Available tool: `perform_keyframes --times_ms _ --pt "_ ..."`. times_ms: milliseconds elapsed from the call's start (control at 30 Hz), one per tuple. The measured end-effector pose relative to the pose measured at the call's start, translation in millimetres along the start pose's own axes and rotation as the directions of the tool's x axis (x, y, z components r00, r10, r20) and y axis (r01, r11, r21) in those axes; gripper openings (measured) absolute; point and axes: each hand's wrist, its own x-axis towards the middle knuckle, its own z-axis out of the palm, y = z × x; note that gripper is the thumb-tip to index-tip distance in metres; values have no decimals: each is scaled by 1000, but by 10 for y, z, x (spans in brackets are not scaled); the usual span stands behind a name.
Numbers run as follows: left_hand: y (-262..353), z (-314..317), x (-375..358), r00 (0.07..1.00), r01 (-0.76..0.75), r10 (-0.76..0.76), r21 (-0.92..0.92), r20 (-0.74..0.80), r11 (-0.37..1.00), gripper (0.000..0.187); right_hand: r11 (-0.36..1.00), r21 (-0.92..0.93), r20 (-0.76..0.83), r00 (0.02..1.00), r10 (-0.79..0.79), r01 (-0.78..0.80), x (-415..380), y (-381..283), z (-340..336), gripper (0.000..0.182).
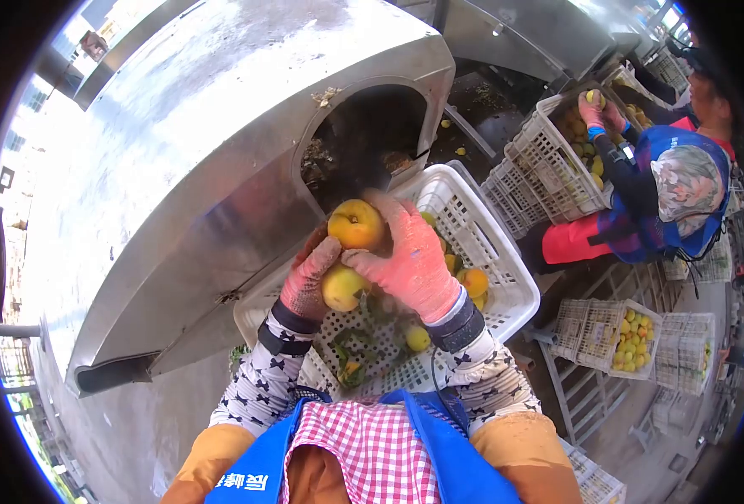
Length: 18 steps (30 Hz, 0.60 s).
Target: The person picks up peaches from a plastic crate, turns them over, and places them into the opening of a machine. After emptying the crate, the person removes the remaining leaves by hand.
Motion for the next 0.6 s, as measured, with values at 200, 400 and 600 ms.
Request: perform_keyframes --times_ms 200,400,600 --pt "-140 -273 46 991 62 -80 -161 -106 985 57 956 -265 -295 934 -201 122 465 327 311 68" --pt "-348 -594 -15 920 -39 -155 -476 -361 878 39 865 -448 -226 965 135 -226 1062 320 601 74" --pt "-257 -523 -55 988 -79 -21 -628 -151 774 35 1000 -19 -106 994 19 -21 108 158 143 73"
